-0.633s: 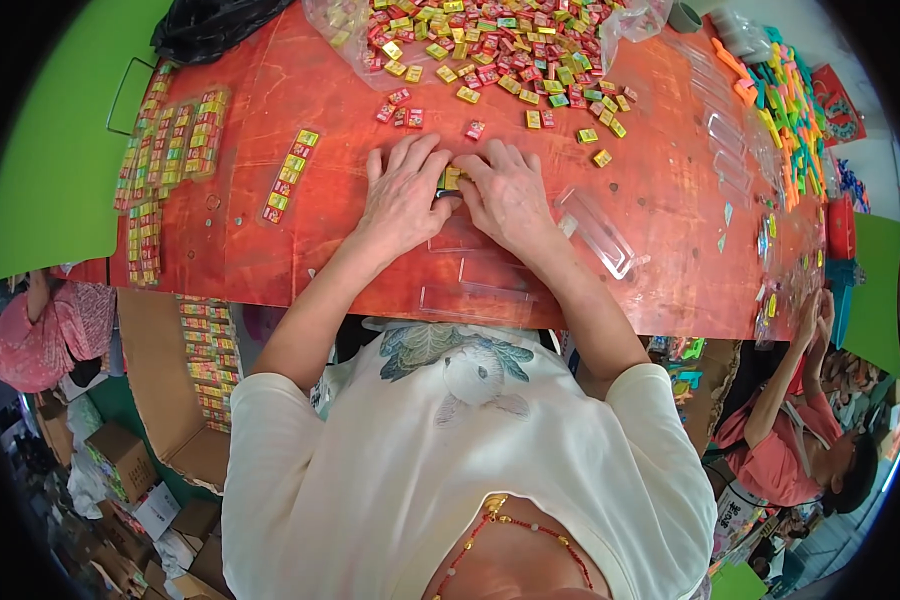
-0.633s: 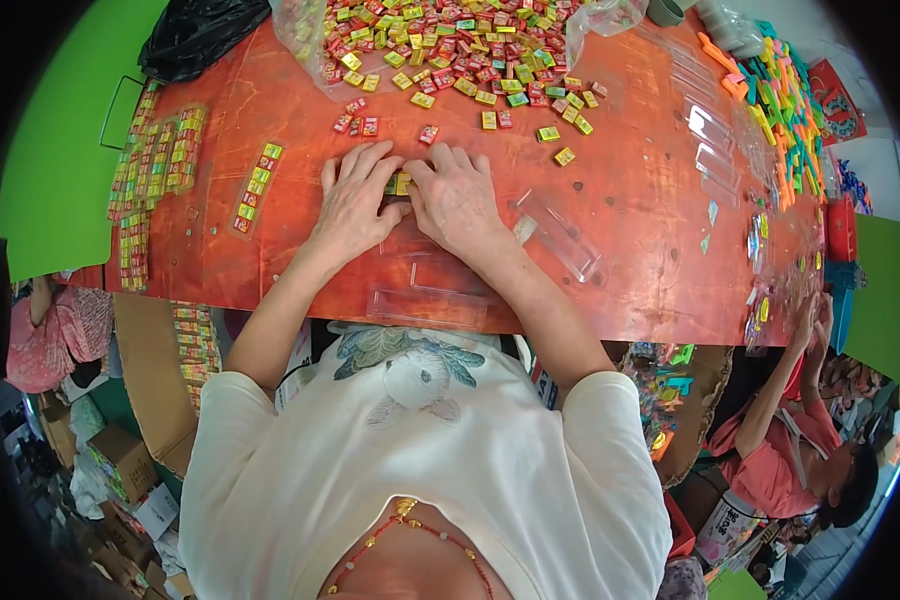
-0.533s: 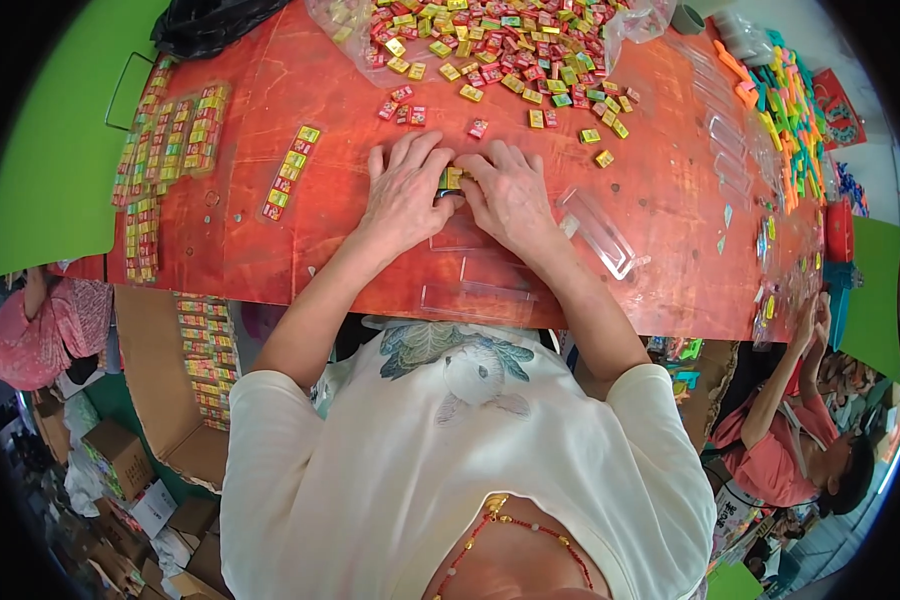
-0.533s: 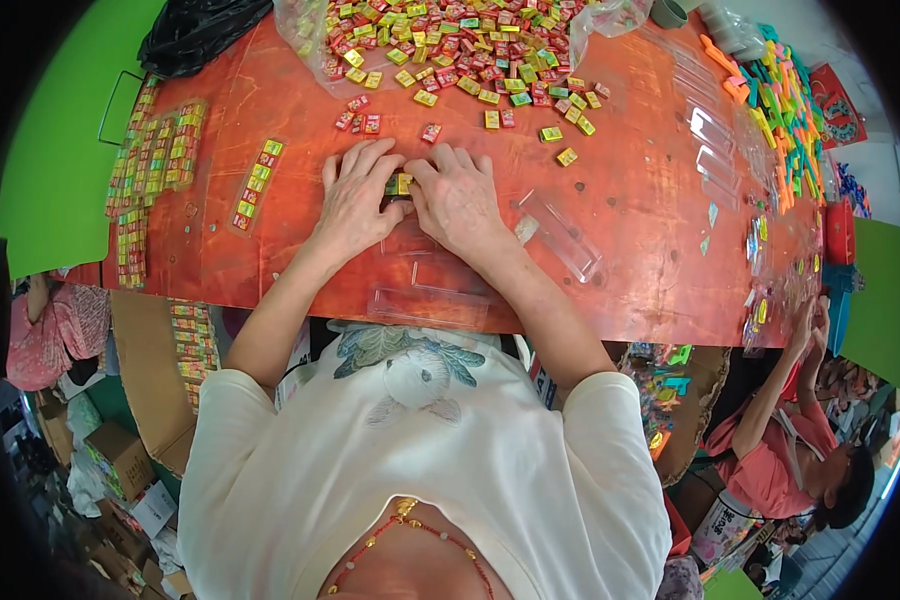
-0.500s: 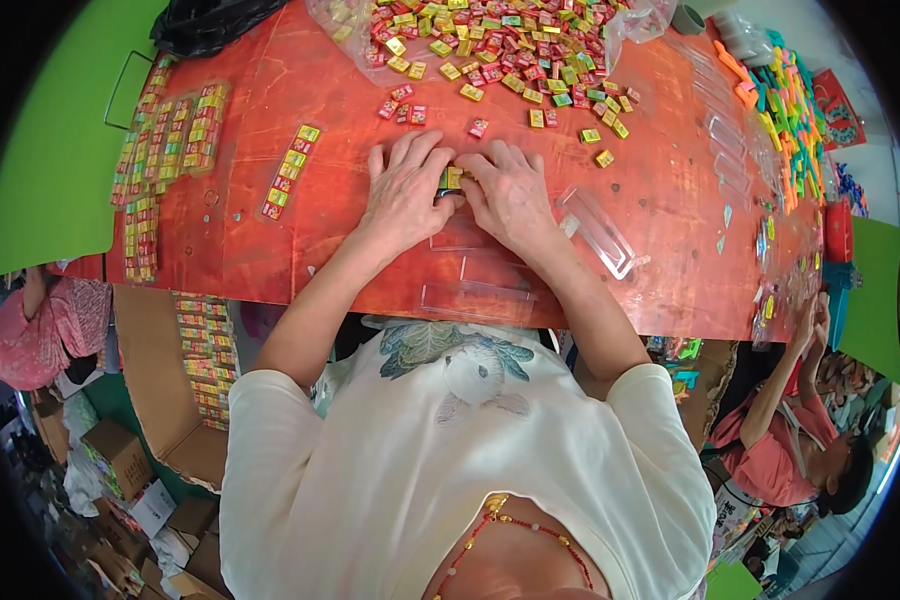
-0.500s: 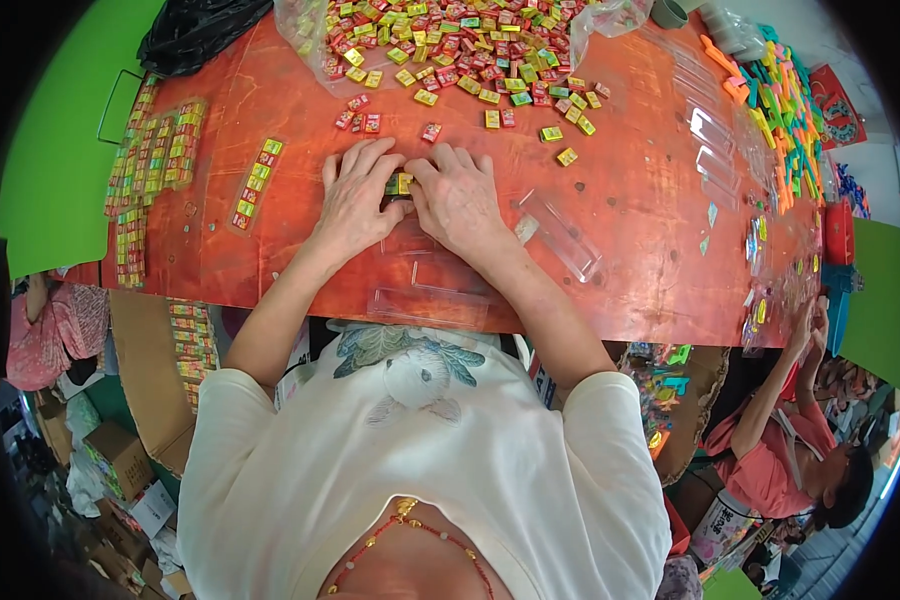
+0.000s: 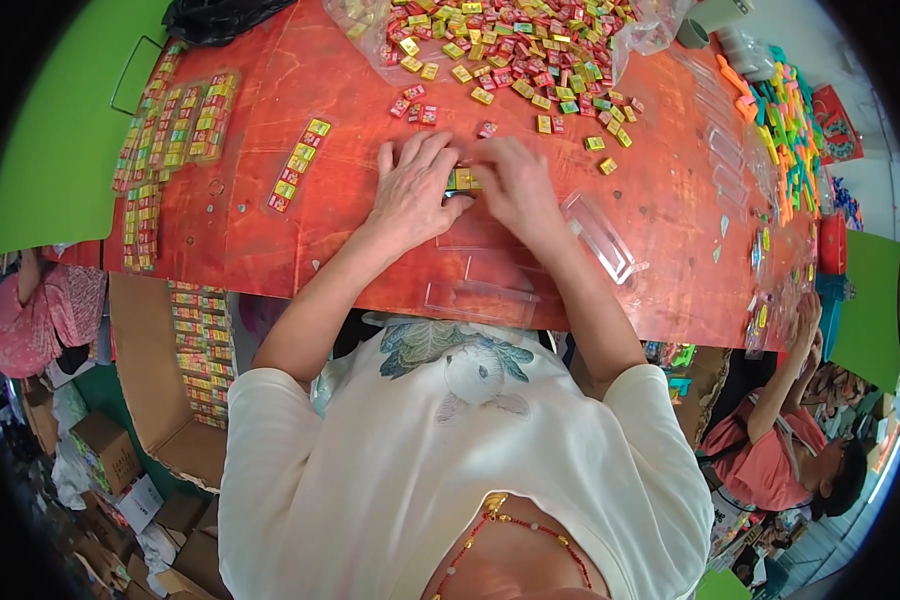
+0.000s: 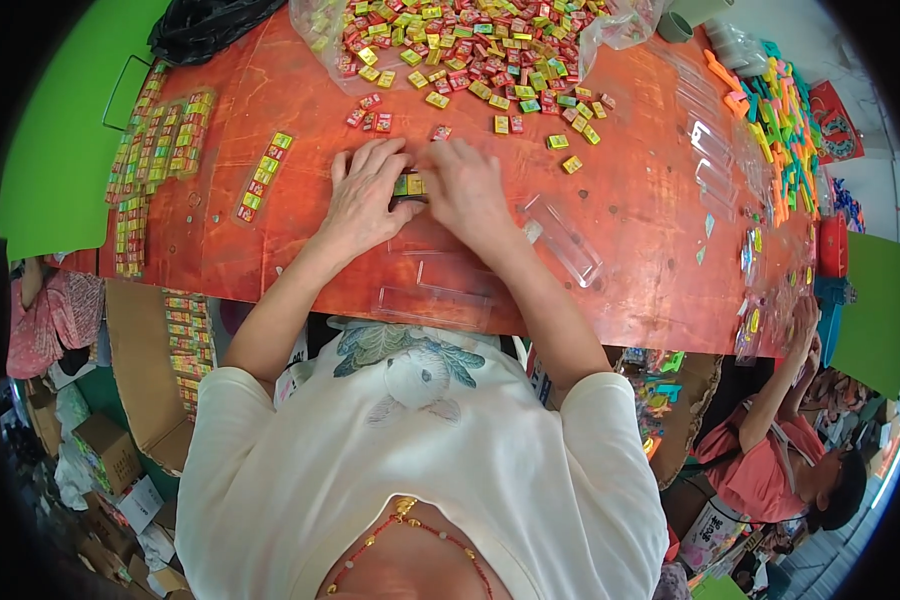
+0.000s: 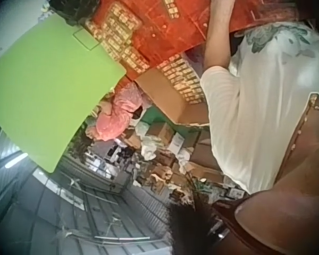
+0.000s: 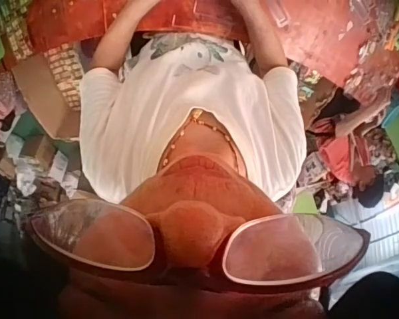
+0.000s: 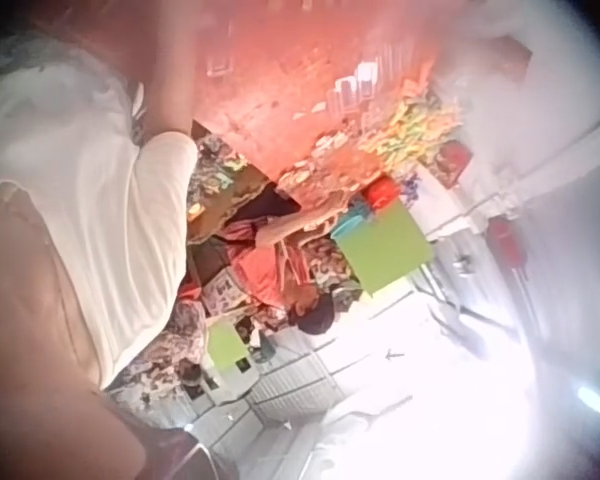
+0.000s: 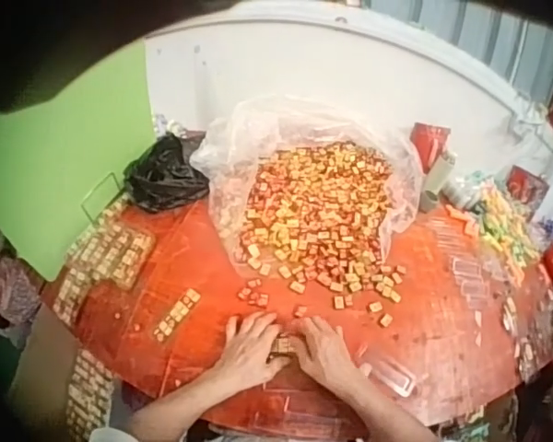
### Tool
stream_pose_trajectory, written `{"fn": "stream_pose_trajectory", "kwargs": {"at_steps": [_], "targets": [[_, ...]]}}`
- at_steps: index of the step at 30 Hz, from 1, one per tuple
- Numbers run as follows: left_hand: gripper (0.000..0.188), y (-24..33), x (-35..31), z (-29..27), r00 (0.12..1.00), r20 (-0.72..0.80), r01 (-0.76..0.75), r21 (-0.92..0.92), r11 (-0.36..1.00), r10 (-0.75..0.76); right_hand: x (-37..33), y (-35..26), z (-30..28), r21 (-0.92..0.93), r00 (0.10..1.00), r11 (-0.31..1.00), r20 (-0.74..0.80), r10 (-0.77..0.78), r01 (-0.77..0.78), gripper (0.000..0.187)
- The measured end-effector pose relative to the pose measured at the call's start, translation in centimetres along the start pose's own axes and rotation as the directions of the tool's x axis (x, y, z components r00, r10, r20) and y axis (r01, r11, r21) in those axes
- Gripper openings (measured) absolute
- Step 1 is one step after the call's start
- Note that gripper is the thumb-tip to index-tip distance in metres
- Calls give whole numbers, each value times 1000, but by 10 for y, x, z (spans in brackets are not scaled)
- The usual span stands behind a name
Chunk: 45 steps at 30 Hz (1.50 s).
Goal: Sorting and aligning small colorful toy tiles on a red workbench in a factory setting.
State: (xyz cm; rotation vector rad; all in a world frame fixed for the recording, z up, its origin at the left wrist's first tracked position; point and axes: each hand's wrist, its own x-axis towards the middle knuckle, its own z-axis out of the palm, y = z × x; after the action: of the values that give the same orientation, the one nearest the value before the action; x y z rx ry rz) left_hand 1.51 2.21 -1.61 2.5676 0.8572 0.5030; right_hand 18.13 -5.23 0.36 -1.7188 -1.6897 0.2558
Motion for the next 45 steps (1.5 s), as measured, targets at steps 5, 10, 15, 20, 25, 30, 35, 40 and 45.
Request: {"fn": "stream_pose_trajectory", "kwargs": {"at_steps": [5,10,15,20,25,30,35,40,45], "targets": [[55,-11,-3,-7,998,-62,16,46,999,-13,-20,20,-35,1,975,976,-36,219,-219,19],[58,-16,-10,-20,995,-97,32,264,964,-7,-37,22,-41,-163,989,976,-24,145,-147,19],[51,2,4,-9,994,-11,-97,312,945,106,-36,14,-37,-159,996,984,0,84,-83,19],[43,-6,-6,-15,977,-131,-136,211,968,166,-43,16,-46,-194,994,975,-4,107,-106,20],[53,-24,-44,-52,956,-292,124,297,947,-34,-44,25,-46,-172,995,981,-31,91,-95,20],[50,-72,-55,-67,909,-364,364,455,813,-203,-48,34,-47,-208,990,968,-42,136,-142,17],[55,-105,-73,-65,903,-344,419,561,714,-259,-63,51,-88,-40,949,958,-152,276,-285,22],[54,-129,-82,-67,841,-412,540,590,600,-352,-118,56,-119,-137,920,932,-261,292,-335,30],[57,-103,-74,-58,851,-451,501,541,676,-270,-148,42,-98,-419,954,858,-155,256,-298,45]]}}
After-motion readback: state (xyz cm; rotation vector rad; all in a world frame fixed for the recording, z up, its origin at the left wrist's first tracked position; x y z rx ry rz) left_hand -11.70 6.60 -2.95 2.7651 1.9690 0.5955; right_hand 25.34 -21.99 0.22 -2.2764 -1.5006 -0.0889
